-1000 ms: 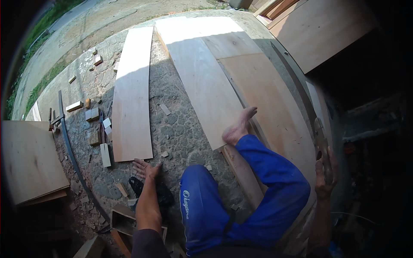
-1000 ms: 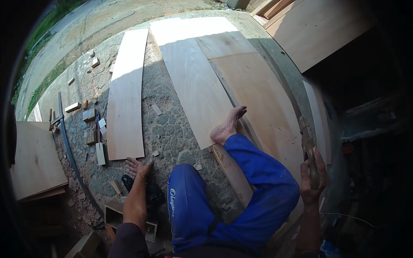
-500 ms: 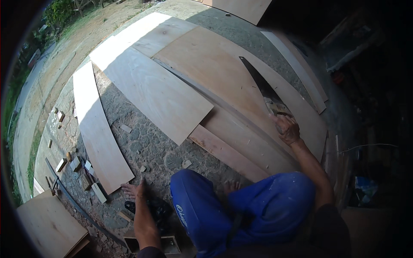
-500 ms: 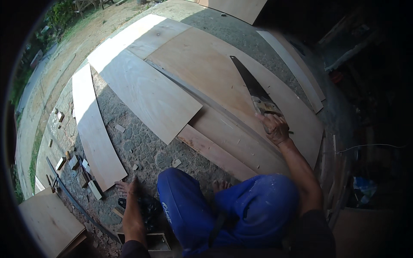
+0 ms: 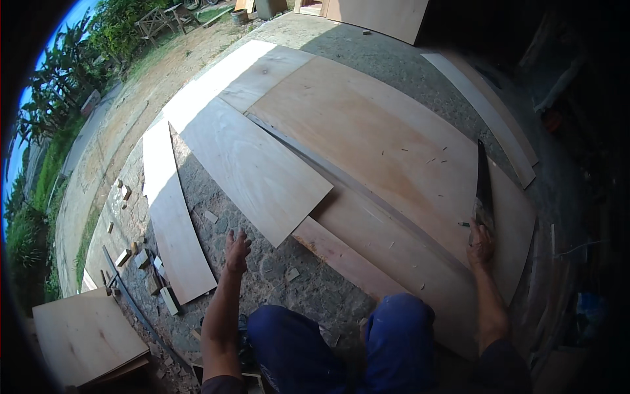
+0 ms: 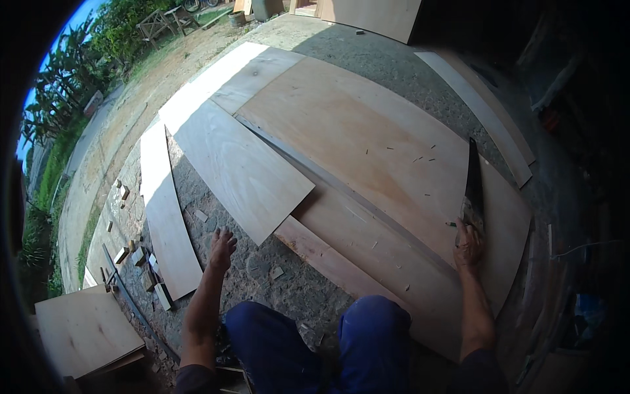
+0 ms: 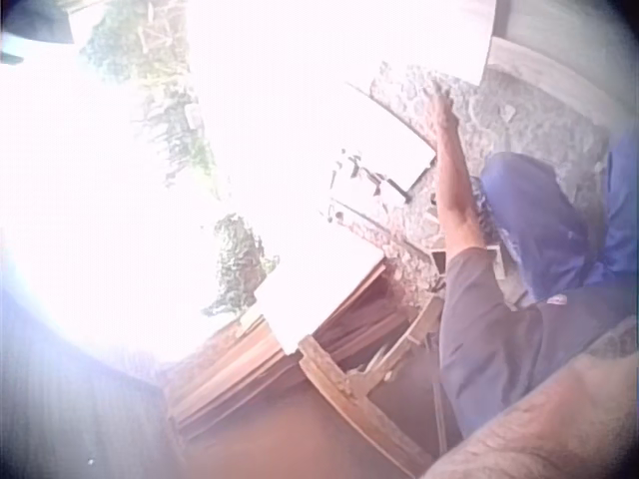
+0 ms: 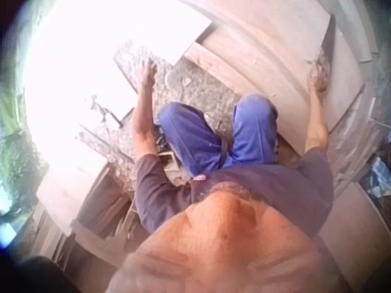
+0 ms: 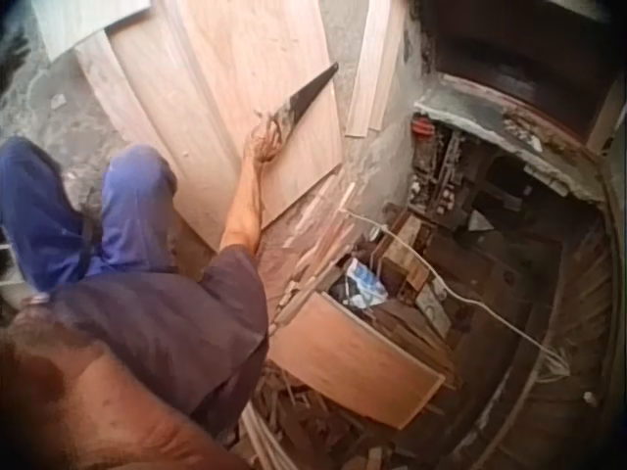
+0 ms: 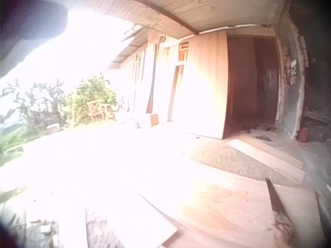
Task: The person marks a large sheet of plywood with a pencil and a small wooden frame, then uses a hand saw to cut the sheet along the marked line. The person sits on the floor throughout the process, handling the wood and tools directly.
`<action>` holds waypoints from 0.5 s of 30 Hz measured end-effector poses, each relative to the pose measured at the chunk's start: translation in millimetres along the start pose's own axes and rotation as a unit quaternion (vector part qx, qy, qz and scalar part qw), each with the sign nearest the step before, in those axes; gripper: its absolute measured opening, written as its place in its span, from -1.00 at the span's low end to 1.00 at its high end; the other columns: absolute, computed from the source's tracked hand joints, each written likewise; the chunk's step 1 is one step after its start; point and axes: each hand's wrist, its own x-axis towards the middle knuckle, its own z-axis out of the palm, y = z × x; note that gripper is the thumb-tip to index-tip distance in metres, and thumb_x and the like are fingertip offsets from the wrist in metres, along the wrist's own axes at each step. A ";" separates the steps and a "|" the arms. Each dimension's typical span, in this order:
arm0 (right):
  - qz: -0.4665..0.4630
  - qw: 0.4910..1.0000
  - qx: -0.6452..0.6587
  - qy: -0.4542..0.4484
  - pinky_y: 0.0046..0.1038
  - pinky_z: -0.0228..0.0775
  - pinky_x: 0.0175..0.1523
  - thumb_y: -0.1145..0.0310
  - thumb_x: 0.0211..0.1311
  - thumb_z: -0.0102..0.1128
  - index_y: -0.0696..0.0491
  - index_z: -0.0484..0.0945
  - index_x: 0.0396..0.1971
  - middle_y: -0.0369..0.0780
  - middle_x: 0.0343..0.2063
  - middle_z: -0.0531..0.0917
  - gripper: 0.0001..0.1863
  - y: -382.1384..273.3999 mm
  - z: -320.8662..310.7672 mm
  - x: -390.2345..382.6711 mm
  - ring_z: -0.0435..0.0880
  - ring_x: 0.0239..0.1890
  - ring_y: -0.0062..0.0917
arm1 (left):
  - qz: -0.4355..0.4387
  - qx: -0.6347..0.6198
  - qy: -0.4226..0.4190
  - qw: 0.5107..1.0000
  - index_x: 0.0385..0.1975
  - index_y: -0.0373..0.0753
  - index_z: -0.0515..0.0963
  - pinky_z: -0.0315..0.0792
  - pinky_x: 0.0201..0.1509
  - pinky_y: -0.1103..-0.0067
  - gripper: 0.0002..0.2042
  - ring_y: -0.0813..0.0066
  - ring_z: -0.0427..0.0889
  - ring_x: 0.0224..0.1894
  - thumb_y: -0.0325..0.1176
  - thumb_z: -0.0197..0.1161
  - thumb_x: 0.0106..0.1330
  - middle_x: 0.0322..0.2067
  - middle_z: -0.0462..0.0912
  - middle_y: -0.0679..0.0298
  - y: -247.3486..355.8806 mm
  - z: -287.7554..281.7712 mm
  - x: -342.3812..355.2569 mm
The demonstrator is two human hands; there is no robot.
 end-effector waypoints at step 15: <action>-0.120 0.991 0.012 -0.055 -0.17 0.44 0.13 0.48 0.11 0.34 0.04 0.32 0.38 -0.09 -0.14 0.53 -0.23 -37.1 -54.1 21.0 0.54 0.01 -0.14 | 0.074 -0.154 -0.208 0.963 0.16 -0.45 0.40 0.50 0.25 0.29 -0.62 0.18 0.64 0.10 -0.27 -0.02 0.54 0.05 0.62 0.01 128.0 17.1 -70.9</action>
